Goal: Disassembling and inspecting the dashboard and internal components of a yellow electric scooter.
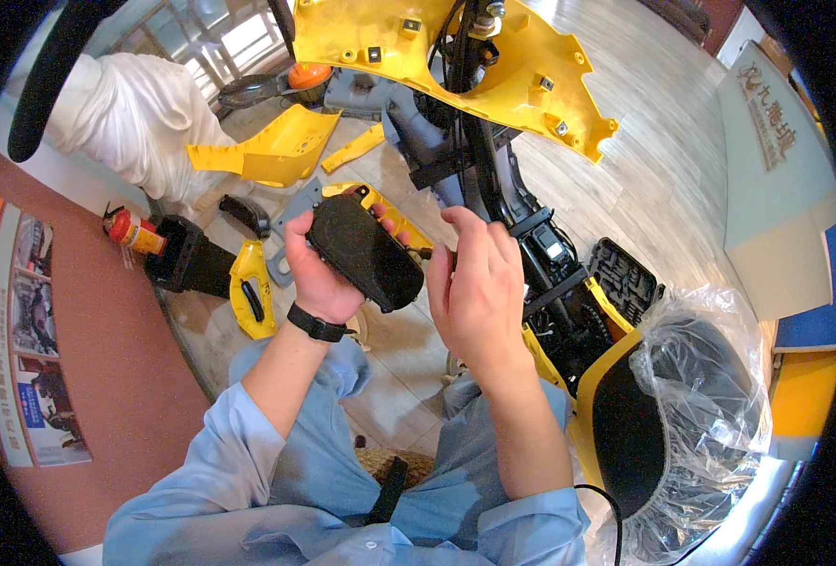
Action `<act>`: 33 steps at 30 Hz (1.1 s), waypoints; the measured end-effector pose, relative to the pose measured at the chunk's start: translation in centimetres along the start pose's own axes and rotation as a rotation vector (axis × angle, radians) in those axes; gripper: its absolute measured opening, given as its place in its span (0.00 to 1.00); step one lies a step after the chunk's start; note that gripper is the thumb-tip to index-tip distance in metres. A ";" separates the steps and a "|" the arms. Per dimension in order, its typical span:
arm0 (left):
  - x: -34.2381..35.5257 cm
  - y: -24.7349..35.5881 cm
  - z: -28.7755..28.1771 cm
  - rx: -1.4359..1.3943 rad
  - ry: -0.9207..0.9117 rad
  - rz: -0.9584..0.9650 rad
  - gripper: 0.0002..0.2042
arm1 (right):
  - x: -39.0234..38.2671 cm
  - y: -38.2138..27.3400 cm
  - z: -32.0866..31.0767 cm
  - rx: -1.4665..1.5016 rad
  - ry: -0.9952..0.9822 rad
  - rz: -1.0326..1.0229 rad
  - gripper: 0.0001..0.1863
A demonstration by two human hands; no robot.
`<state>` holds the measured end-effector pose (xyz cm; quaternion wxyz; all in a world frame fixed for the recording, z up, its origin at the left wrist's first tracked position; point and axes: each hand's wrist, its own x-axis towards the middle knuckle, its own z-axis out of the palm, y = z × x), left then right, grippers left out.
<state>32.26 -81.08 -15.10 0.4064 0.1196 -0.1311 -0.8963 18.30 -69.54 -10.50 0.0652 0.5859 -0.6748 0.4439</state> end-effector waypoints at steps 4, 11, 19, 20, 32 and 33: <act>0.2 0.6 -0.5 0.012 0.005 0.017 0.26 | 0.1 -0.6 -0.6 -0.042 -0.096 0.057 0.16; 0.1 0.1 0.0 -0.021 0.068 -0.027 0.25 | 0.3 -0.1 -0.1 -0.055 -0.031 -0.094 0.14; 0.4 -0.1 -0.8 0.015 0.033 -0.058 0.27 | 0.2 0.6 0.3 -0.030 0.014 -0.036 0.11; 0.4 -0.1 -0.9 0.023 0.033 -0.065 0.27 | 0.3 0.5 0.3 -0.073 0.032 -0.070 0.11; 0.4 -0.5 -0.9 0.035 0.040 -0.082 0.26 | 0.2 0.4 -0.7 -0.112 -0.123 0.024 0.12; 0.4 -0.4 -0.9 0.036 0.041 -0.082 0.26 | 0.1 0.3 -0.9 -0.084 -0.262 0.141 0.14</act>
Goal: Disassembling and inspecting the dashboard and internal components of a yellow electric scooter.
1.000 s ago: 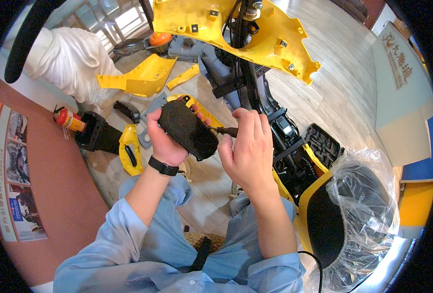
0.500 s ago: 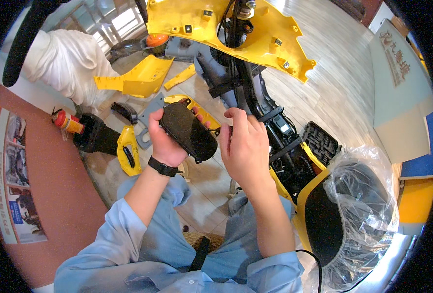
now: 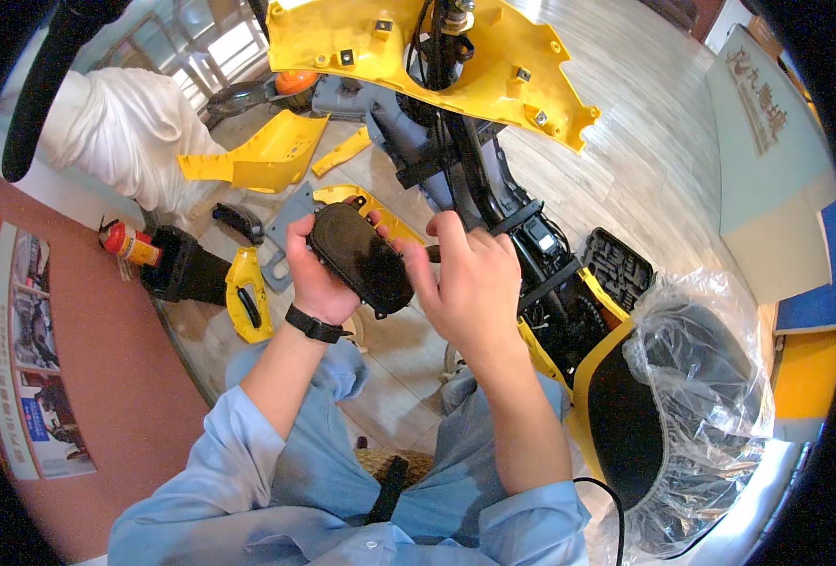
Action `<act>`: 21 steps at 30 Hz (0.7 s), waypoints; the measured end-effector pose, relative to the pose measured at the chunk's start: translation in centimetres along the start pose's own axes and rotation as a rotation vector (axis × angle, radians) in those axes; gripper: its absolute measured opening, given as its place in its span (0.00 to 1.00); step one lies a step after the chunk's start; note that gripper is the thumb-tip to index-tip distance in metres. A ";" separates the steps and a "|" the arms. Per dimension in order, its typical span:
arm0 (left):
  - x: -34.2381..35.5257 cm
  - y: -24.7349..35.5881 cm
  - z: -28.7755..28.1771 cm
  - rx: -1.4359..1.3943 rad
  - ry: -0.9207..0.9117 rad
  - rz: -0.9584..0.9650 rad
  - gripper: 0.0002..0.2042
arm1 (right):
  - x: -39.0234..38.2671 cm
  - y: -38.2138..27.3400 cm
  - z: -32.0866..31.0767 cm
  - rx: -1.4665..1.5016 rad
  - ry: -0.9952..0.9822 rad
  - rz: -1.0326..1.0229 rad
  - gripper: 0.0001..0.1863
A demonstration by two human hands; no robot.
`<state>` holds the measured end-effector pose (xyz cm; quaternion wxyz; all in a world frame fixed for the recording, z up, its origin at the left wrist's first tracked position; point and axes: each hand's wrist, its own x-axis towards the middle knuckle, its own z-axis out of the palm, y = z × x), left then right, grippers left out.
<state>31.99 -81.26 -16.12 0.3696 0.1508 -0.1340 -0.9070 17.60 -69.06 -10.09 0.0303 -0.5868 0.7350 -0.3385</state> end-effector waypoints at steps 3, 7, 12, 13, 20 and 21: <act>0.0 -0.1 -0.1 -0.059 0.015 -0.025 0.27 | 0.0 0.7 0.9 0.164 0.024 0.100 0.16; -0.1 -0.3 0.0 -0.051 0.009 -0.032 0.27 | 0.3 1.0 1.5 0.147 0.353 -0.077 0.14; -0.3 -0.1 -0.1 -0.077 0.012 -0.037 0.28 | -0.2 -0.1 1.1 0.135 0.278 0.042 0.12; -0.3 -0.2 0.1 -0.085 0.004 -0.049 0.28 | -0.3 -0.1 1.0 0.134 0.278 0.041 0.12; -0.6 -0.2 0.6 -0.108 0.012 -0.071 0.28 | -0.5 0.3 1.0 0.301 0.490 0.066 0.08; -0.6 -0.3 0.7 -0.110 0.011 -0.071 0.28 | -0.6 0.3 1.0 0.334 0.508 0.085 0.07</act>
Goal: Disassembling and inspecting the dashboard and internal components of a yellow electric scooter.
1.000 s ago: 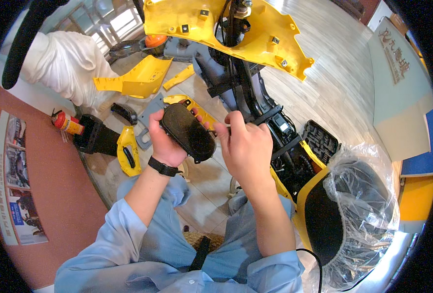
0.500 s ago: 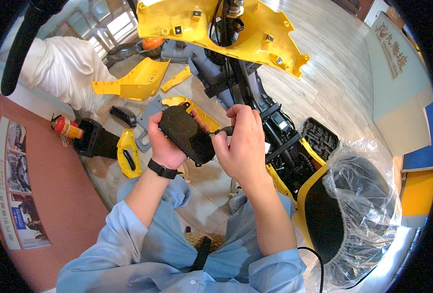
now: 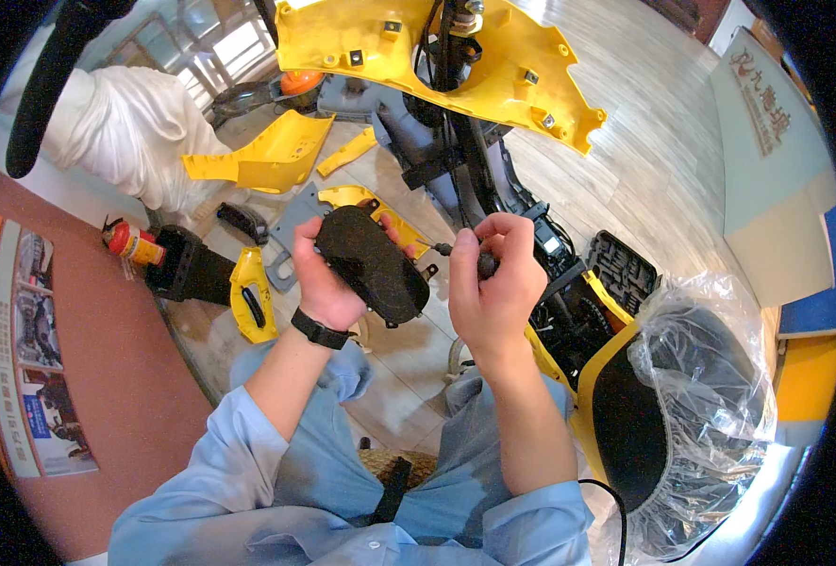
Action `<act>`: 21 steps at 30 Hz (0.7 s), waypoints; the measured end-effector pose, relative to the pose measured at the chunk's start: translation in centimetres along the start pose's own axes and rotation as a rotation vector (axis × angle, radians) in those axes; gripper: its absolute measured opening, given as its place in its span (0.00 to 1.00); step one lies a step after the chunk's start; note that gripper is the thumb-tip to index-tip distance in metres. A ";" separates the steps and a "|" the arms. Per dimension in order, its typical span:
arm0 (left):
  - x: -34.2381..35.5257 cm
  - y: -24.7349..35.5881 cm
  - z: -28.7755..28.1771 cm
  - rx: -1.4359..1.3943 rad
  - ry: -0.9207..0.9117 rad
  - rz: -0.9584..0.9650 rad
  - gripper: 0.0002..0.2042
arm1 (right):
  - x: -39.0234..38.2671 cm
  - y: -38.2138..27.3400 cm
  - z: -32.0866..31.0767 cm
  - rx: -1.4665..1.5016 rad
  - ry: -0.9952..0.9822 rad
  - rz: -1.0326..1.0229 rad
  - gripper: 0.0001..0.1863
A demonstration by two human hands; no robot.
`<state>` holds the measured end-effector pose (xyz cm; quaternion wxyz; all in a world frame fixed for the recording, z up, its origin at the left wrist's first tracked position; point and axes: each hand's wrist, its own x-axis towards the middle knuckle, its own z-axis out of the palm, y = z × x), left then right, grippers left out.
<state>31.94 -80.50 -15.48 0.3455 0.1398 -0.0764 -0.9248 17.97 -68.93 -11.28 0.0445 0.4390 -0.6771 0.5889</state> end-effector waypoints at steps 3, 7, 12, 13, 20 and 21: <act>-0.2 -0.7 0.2 0.003 -0.013 -0.041 0.28 | -0.2 0.0 0.5 0.086 0.027 -0.013 0.07; -0.8 -2.0 -0.1 0.090 -0.072 -0.098 0.29 | -0.7 -0.2 1.2 0.166 -0.059 -0.014 0.07; -0.9 -3.0 -0.3 0.115 -0.038 -0.191 0.30 | -1.2 0.0 1.5 0.195 -0.101 0.032 0.07; -0.9 -3.2 -0.3 0.114 -0.038 -0.191 0.30 | -1.3 0.1 1.6 0.206 -0.106 0.036 0.07; -0.8 -3.7 -0.3 0.099 -0.048 -0.220 0.28 | -1.2 -0.2 1.6 0.168 -0.082 0.033 0.06; -0.8 -3.8 -0.3 0.115 -0.043 -0.215 0.28 | -1.3 0.0 1.6 0.153 -0.074 0.033 0.06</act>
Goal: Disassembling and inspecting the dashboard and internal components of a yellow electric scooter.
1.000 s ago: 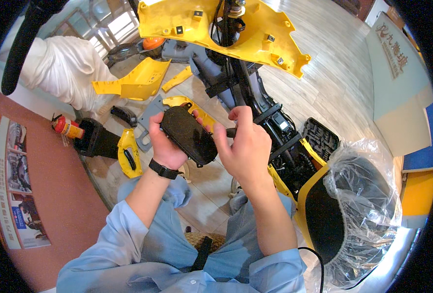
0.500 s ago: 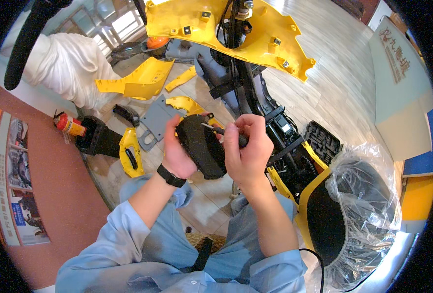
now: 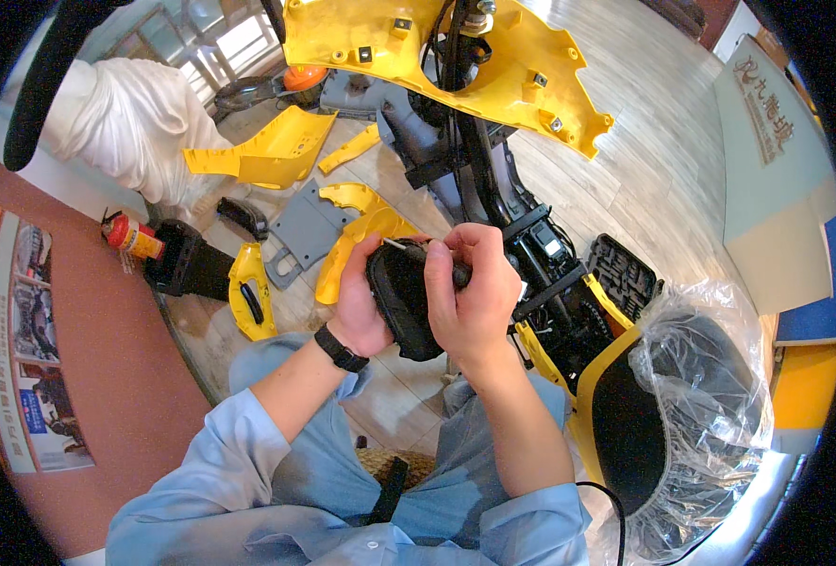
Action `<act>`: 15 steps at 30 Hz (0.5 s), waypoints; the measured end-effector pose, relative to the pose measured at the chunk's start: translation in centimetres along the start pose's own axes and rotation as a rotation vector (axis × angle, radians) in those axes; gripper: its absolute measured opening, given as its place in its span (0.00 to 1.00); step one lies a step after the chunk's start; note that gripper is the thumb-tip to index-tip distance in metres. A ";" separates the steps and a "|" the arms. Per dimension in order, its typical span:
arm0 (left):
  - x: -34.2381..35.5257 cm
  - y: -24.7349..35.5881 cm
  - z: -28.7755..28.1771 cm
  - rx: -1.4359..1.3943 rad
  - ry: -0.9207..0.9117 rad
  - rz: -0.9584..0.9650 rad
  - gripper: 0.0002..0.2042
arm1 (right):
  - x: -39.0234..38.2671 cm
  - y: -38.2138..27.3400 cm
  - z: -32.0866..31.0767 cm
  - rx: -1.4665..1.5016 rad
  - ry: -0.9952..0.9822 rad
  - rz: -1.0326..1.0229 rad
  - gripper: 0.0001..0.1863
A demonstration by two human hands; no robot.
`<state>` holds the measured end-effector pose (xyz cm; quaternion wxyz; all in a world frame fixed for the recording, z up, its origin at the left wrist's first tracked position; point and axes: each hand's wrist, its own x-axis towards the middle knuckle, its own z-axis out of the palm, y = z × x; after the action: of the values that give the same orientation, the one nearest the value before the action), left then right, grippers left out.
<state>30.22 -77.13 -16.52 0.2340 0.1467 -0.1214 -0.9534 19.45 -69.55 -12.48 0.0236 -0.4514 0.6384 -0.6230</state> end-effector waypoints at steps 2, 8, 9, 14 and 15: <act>0.0 0.0 0.1 0.005 0.001 0.003 0.27 | 0.0 0.1 0.0 -0.010 0.007 0.000 0.06; -0.3 0.3 -0.1 -0.005 0.001 0.010 0.27 | 0.0 0.0 0.1 -0.004 -0.002 -0.001 0.06; -0.3 0.3 -0.1 -0.004 0.005 0.014 0.27 | -0.1 0.1 0.1 -0.004 -0.005 0.001 0.06; -0.1 0.0 0.1 0.000 0.029 0.020 0.26 | 0.0 -0.1 -0.1 -0.032 -0.014 -0.006 0.07; -0.1 0.0 0.1 0.010 0.036 0.027 0.26 | 0.1 -0.3 0.0 -0.015 -0.004 0.011 0.07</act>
<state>30.28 -77.08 -16.42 0.2485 0.1635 -0.1238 -0.9467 19.57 -69.51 -12.19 0.0248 -0.4493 0.6456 -0.6171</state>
